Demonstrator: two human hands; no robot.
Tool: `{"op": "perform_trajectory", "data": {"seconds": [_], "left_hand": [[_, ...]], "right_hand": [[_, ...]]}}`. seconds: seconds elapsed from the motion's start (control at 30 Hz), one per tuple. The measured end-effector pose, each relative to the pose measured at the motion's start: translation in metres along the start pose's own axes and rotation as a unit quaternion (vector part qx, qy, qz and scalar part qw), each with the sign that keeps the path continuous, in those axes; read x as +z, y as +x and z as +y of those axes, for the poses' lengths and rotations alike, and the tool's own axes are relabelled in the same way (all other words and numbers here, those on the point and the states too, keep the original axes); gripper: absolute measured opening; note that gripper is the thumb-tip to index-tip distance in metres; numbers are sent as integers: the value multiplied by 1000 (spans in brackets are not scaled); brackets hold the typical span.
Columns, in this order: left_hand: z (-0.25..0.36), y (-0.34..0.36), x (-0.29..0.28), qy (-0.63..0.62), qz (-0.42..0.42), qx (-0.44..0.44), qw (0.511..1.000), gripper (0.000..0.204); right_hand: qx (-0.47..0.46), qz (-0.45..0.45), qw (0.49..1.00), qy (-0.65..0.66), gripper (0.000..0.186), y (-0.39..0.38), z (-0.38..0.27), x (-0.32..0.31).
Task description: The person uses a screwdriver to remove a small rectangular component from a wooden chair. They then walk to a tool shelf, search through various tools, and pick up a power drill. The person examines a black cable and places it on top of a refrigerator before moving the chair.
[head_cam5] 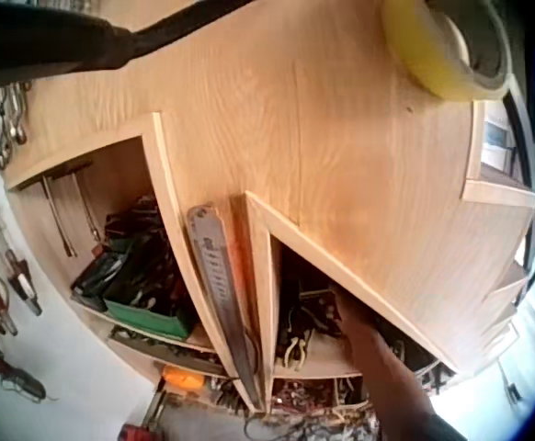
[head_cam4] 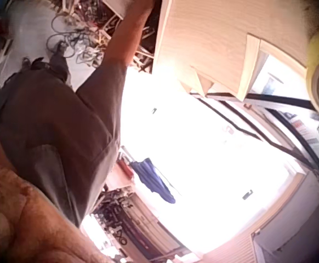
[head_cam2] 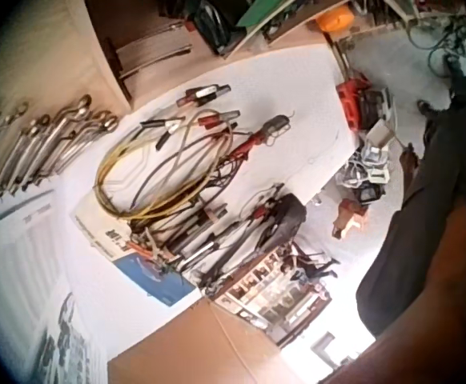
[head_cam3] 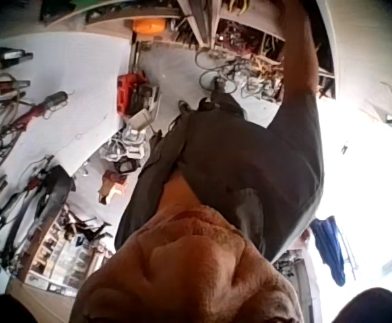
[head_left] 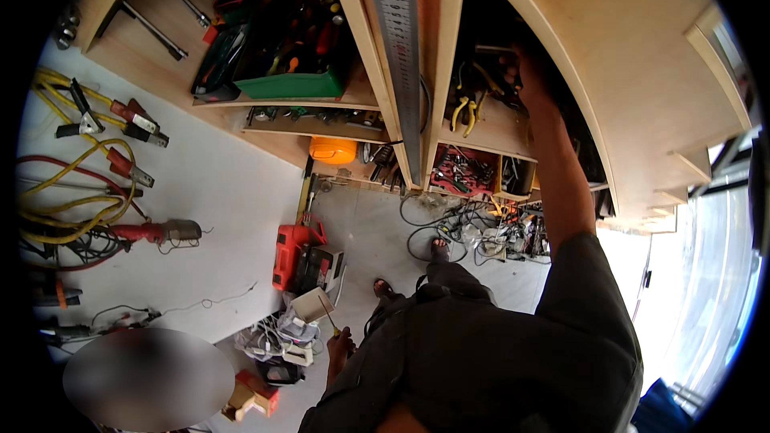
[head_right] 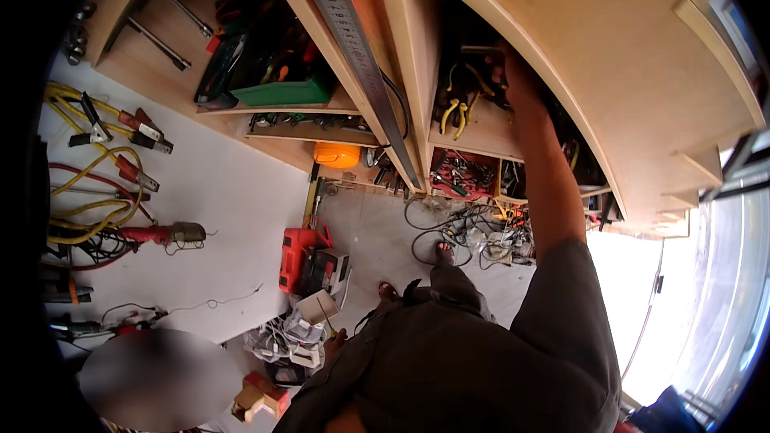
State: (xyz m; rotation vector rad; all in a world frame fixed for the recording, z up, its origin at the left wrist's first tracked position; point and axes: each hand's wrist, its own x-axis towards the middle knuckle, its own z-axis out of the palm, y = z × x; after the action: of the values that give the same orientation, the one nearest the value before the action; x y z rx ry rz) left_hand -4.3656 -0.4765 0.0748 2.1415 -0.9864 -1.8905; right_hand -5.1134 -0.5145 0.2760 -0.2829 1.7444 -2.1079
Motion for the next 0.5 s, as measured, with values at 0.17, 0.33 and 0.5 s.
{"op": "perform_trajectory", "data": {"seconds": [0.17, 0.33, 0.5], "left_hand": [[-19, -25, 37, -18, 25, -31, 999, 28], [-30, -51, 50, -14, 50, -46, 998, 28], [-51, -35, 43, -60, 52, -69, 994, 28]], "right_hand": [[-80, -82, 991, -74, 27, 103, 19, 9], [-23, -123, 978, -165, 32, 185, 58, 12], [-75, -87, 982, -152, 24, 185, 76, 0]]}}
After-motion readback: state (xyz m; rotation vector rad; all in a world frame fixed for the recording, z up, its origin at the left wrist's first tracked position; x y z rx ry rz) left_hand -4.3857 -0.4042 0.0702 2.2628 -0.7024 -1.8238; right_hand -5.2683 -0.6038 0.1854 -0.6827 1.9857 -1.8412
